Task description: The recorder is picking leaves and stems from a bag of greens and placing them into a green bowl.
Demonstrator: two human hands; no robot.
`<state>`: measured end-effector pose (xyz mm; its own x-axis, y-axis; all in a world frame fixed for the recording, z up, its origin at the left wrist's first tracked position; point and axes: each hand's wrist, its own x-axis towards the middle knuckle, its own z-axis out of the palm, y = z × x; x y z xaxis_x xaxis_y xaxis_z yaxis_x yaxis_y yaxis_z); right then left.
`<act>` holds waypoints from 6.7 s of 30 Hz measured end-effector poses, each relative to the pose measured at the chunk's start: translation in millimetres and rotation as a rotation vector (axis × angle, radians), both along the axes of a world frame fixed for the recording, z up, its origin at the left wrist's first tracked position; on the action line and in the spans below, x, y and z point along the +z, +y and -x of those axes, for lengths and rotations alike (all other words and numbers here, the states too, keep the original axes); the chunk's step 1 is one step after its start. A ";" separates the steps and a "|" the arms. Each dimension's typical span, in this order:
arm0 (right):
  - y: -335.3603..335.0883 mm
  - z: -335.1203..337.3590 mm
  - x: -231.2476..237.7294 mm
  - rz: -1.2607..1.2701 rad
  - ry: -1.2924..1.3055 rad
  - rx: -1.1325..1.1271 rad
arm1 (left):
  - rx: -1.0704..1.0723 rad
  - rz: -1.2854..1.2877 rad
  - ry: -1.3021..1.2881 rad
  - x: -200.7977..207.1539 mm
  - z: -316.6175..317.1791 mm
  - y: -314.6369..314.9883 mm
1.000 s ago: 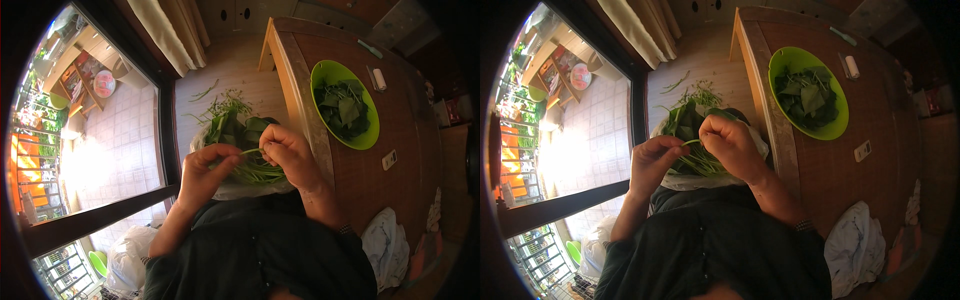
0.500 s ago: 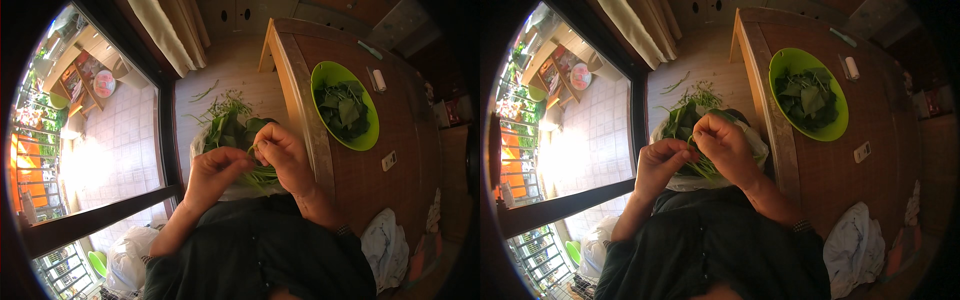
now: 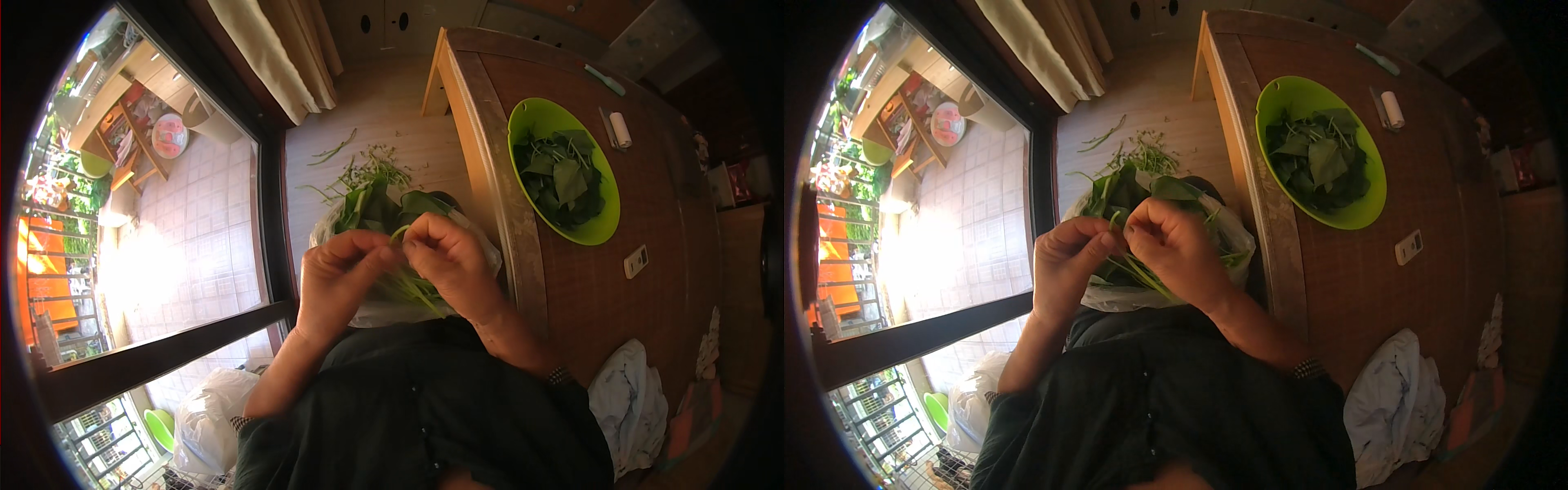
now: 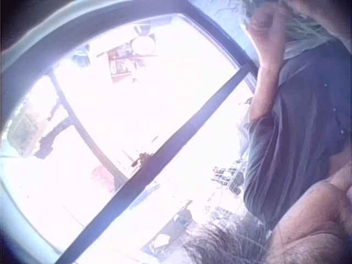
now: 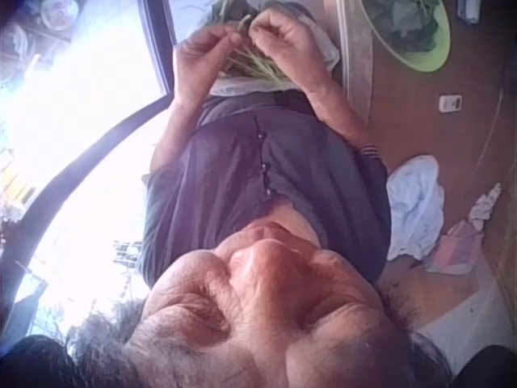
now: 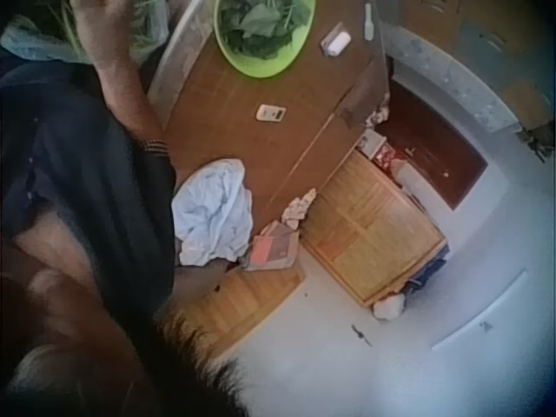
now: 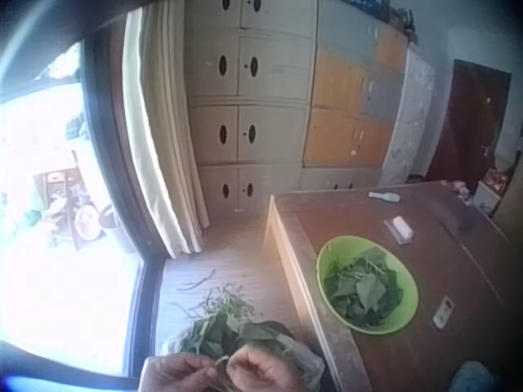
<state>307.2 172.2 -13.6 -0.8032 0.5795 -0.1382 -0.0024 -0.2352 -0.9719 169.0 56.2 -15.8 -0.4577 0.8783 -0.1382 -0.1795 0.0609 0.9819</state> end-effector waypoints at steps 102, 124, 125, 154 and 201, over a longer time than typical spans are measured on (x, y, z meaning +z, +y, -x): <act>44.6 -6.0 33.1 -0.276 -0.086 0.350 | -0.133 0.065 0.231 -2.8 -6.7 1.6; 17.6 11.2 35.1 -0.092 0.055 0.154 | 0.006 -0.046 0.333 6.5 -2.8 -0.7; 17.2 11.0 34.3 -0.092 0.055 0.155 | 0.007 -0.046 0.333 7.1 -3.3 -0.5; 6.5 -40.7 -48.1 -0.137 -0.241 0.045 | 0.370 -0.273 -0.061 9.2 38.9 1.8; 9.4 -4.3 -22.5 -0.508 0.017 0.102 | 0.227 -0.407 -0.173 5.3 38.2 -18.2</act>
